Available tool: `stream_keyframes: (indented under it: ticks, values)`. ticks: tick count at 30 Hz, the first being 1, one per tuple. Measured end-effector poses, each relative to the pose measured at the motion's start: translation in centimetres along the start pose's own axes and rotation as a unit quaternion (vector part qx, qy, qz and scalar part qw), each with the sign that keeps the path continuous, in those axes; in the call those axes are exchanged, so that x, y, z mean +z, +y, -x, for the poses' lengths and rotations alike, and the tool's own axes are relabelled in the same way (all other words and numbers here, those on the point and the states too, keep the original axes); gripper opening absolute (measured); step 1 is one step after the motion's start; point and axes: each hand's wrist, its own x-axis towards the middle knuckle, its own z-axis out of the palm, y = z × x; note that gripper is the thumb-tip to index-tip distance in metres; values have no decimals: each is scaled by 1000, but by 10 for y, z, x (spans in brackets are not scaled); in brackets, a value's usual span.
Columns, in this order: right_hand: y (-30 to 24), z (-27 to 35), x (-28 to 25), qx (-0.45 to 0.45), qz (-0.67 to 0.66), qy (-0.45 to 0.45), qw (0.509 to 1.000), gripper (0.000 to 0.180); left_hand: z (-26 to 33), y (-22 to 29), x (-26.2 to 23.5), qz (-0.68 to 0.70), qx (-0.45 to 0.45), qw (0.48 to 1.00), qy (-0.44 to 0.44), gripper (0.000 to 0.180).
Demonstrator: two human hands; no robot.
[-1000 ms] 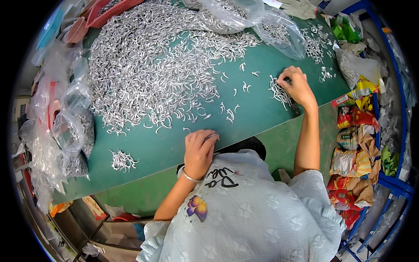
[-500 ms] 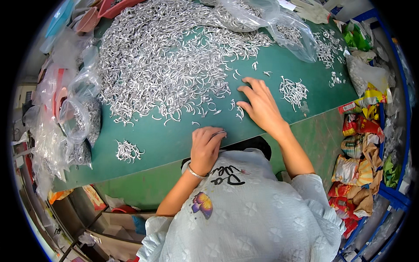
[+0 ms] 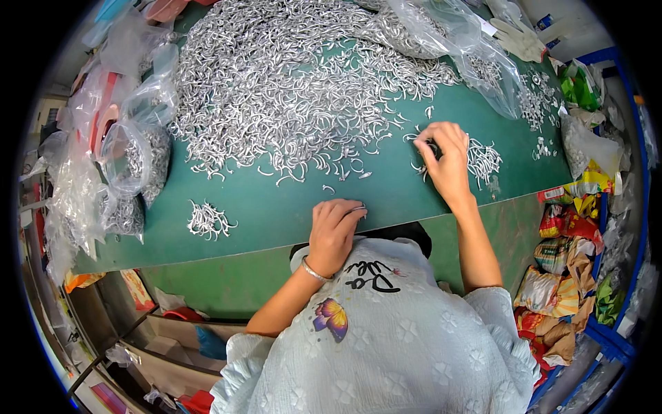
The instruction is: The person sorts small silver metal hooks on a green workbench by hand, picking them from a large central pile and placing them into separate groups or plastic containers.
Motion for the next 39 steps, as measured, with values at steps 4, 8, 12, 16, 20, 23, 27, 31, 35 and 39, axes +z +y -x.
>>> stream_keyframes:
  ticks: [4,8,12,16,20,23,27,31,35,39]
  values:
    - [-8,-7,7,39,48,7,998,17,0,-2,2,3,5,1000,-5,26]
    - [0,-3,6,47,53,-42,997,15,-1,0,2,0,1,1000,1,28]
    - [-4,-4,-2,50,2,-34,998,10,-2,0,2,4,0,1000,2,30]
    - [-7,-5,4,28,-16,-51,998,9,-2,-1,1,3,6,1000,-5,26]
    - [-39,-4,-5,56,-132,-42,989,15,-2,-2,1,6,8,1000,-6,27]
    - [-61,3,0,44,-203,-145,967,17,-4,-1,1,14,9,1000,-8,29]
    - [-55,1,8,51,-210,-173,961,18,-5,-2,0,21,9,1000,-8,28]
    - [-35,-13,0,98,-104,-78,987,18,-5,0,-1,21,10,1000,-9,28]
    - [-19,-18,24,10,3,-50,999,10,-4,-3,1,26,19,999,-22,28]
    - [-30,-8,7,4,-15,-106,994,9,-3,-4,1,31,22,999,-29,29]
